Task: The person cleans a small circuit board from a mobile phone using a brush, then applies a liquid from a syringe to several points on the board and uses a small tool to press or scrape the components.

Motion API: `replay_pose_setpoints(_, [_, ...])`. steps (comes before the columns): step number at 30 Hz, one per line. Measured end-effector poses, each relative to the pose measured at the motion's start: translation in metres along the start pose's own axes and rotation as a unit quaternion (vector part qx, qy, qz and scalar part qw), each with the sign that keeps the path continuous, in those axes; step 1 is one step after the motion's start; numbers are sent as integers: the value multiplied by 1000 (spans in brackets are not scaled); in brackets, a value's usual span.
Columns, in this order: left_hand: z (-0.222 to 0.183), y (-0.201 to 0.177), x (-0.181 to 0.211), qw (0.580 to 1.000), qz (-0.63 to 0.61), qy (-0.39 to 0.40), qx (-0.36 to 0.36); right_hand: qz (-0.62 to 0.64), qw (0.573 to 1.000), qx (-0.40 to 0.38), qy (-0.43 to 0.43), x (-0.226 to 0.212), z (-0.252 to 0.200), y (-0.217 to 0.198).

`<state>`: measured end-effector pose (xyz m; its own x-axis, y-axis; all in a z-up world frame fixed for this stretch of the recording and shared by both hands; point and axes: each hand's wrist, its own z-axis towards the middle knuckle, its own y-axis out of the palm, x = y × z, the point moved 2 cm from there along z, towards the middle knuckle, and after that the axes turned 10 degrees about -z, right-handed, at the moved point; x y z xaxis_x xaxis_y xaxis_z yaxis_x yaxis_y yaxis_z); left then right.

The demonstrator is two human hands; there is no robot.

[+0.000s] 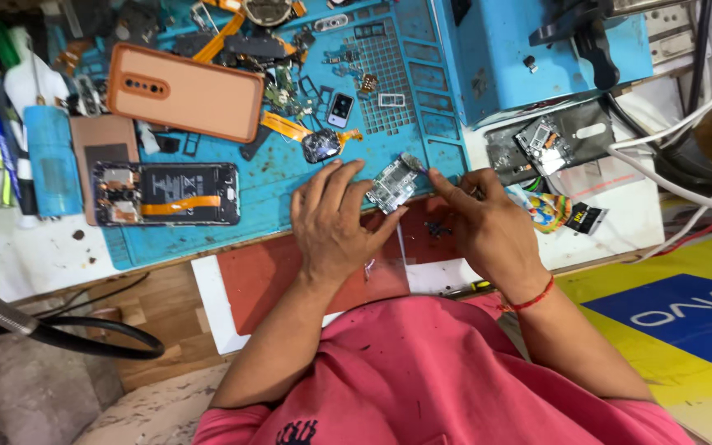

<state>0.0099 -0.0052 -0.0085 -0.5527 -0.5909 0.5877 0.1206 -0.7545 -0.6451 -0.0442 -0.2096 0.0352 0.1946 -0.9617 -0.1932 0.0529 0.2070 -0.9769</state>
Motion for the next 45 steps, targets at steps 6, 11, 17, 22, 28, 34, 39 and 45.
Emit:
replay_pose_setpoints(6, [0,-1,-3,1000,5,3,0,-4,999,-52,-7,-6,-3,4])
replay_pose_setpoints(11, [-2,-3,-2,1000,18,-4,-13,16,997,-66,-42,-12,-8,5])
replay_pose_setpoints(17, [-4,-1,-4,1000,2,-4,5,20,998,-65,7,-3,-9,7])
replay_pose_setpoints(22, [-4,1,-3,1000,3,2,4,53,998,6,18,4,-4,4])
replay_pose_setpoints(28, [-3,1,-2,1000,5,0,10,31,999,11,-9,3,-1,4])
replay_pose_setpoints(34, [-3,-2,-2,1000,12,-8,-10,36,999,-39,-7,-7,-1,1])
replay_pose_setpoints(39, [-5,2,1,1000,9,-6,3,18,999,-38,30,1,1,-4])
replay_pose_setpoints(45, [-3,2,-1,1000,29,-2,3,83,996,-13,7,1,0,-8])
